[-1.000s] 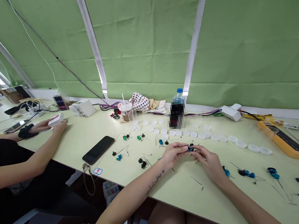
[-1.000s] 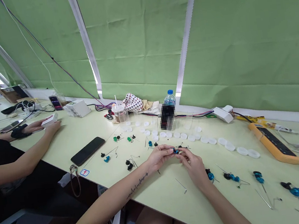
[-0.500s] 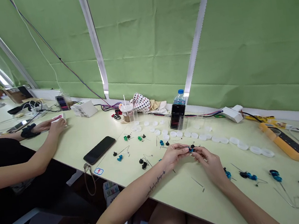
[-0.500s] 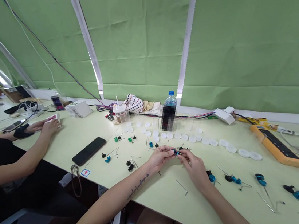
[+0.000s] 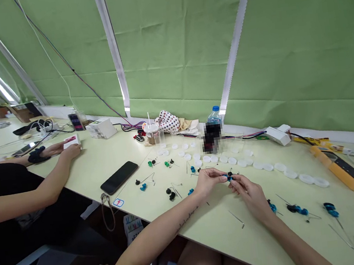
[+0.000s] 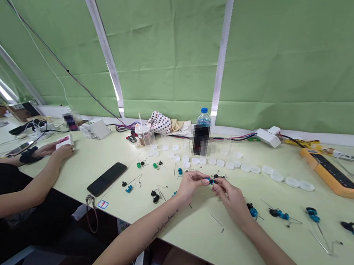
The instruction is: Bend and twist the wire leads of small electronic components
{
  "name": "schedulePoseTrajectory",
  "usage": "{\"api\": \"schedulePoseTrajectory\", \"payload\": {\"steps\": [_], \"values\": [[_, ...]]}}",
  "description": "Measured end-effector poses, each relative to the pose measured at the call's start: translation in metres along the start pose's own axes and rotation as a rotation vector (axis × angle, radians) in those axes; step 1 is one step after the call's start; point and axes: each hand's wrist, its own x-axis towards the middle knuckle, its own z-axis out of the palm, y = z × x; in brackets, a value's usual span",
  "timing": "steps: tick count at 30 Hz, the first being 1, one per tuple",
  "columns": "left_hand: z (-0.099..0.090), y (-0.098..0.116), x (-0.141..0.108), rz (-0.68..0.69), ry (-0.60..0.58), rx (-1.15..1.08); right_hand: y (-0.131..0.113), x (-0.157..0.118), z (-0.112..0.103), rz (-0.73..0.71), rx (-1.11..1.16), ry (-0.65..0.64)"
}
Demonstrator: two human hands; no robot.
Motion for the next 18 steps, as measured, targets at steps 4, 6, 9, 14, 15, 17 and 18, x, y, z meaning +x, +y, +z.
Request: {"api": "schedulePoseTrajectory", "payload": {"steps": [4,6,9,14,15,17,18], "values": [[0.0,0.004,0.001,0.004,-0.012,0.005,0.0,0.0,0.0,-0.025,0.036,0.024],[0.0,0.007,0.001,0.013,-0.033,-0.006,0.0,0.001,0.001,-0.035,0.023,0.029],[-0.001,0.008,0.002,0.007,-0.048,-0.003,-0.001,0.001,0.001,-0.043,0.009,0.028],[-0.007,0.011,0.007,0.043,-0.033,-0.027,-0.005,0.0,0.0,-0.038,0.022,0.073],[-0.008,0.012,0.008,0.047,-0.026,-0.055,-0.006,0.0,0.0,-0.032,0.027,0.083],[-0.009,0.014,0.009,0.039,-0.034,-0.12,-0.007,-0.001,0.0,-0.025,0.032,0.103],[-0.008,0.014,0.008,0.029,-0.049,-0.147,-0.008,-0.001,0.0,-0.025,0.028,0.115]]}}
